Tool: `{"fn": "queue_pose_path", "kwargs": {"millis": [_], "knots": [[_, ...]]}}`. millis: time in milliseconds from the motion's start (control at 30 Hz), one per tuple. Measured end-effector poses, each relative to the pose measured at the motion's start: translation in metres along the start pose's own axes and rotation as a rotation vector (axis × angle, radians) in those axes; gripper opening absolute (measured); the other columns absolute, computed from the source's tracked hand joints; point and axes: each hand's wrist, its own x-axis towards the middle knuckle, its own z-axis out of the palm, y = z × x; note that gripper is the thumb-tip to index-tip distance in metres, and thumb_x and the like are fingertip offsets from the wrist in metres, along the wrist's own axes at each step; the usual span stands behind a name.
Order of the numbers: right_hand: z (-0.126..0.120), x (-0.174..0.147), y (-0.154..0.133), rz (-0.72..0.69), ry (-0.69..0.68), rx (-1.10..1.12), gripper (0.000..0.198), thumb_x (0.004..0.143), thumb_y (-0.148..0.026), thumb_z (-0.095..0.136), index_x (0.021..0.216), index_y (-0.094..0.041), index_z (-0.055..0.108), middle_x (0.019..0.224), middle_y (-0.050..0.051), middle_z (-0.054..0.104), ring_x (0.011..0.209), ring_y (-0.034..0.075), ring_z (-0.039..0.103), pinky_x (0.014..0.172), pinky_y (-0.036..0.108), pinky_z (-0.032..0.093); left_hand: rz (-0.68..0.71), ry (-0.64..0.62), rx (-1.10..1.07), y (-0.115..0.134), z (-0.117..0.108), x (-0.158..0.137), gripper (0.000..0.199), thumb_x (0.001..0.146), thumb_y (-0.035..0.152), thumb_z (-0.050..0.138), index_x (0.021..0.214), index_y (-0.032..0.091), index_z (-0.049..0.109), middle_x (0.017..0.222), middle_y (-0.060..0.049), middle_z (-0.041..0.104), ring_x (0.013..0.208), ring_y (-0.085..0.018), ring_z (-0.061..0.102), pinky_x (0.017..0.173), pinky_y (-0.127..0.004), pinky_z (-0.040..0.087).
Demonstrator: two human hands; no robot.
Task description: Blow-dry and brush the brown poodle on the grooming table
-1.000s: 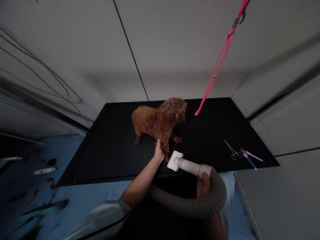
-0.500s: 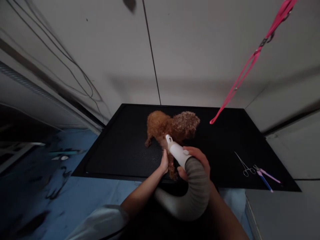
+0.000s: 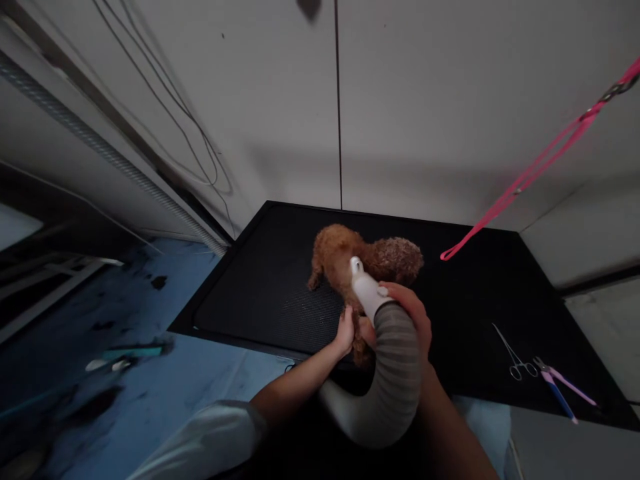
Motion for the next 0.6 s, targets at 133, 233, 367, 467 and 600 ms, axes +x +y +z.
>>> {"fn": "queue_pose_path", "kwargs": {"millis": [133, 233, 367, 467, 600], "knots": [[-0.003, -0.008, 0.000, -0.014, 0.020, -0.032, 0.047, 0.065, -0.025, 0.078, 0.108, -0.020, 0.061, 0.108, 0.007, 0.067, 0.098, 0.025, 0.065, 0.090, 0.044, 0.053, 0.115, 0.075, 0.122, -0.002, -0.002, 0.000, 0.036, 0.080, 0.048, 0.060, 0.090, 0.014, 0.069, 0.100, -0.012, 0.073, 0.101, -0.026, 0.064, 0.091, -0.035, 0.047], [-0.007, -0.016, 0.000, 0.034, 0.086, -0.066, 0.046, 0.067, -0.027, 0.077, 0.108, -0.019, 0.060, 0.106, 0.008, 0.067, 0.097, 0.026, 0.066, 0.089, 0.045, 0.053, 0.145, 0.065, 0.180, -0.001, -0.002, -0.001, 0.045, 0.079, 0.054, 0.058, 0.092, 0.012, 0.069, 0.100, -0.013, 0.072, 0.101, -0.026, 0.064, 0.092, -0.036, 0.046], [-0.011, -0.023, 0.004, 0.088, 0.073, -0.049, 0.047, 0.066, -0.025, 0.077, 0.109, -0.021, 0.059, 0.106, 0.009, 0.068, 0.096, 0.028, 0.066, 0.087, 0.048, 0.054, 0.161, 0.061, 0.267, -0.001, -0.003, -0.001, 0.048, 0.079, 0.055, 0.055, 0.092, 0.012, 0.069, 0.097, -0.013, 0.073, 0.099, -0.026, 0.065, 0.091, -0.035, 0.047], [-0.014, -0.022, 0.008, 0.151, 0.176, -0.043, 0.047, 0.066, -0.023, 0.076, 0.109, -0.022, 0.058, 0.104, 0.008, 0.067, 0.094, 0.028, 0.066, 0.086, 0.049, 0.054, 0.159, 0.019, 0.384, 0.003, -0.008, 0.001, 0.046, 0.081, 0.054, 0.049, 0.088, 0.012, 0.068, 0.093, -0.013, 0.072, 0.092, -0.024, 0.065, 0.085, -0.033, 0.048], [-0.027, -0.008, 0.018, 0.262, 0.142, -0.071, 0.043, 0.065, -0.025, 0.077, 0.104, -0.020, 0.060, 0.103, 0.009, 0.066, 0.094, 0.028, 0.065, 0.086, 0.049, 0.053, 0.158, -0.186, 0.841, 0.024, -0.022, 0.014, 0.042, 0.088, 0.042, 0.035, 0.076, 0.013, 0.063, 0.081, -0.010, 0.069, 0.080, -0.020, 0.063, 0.076, -0.029, 0.047]]}}
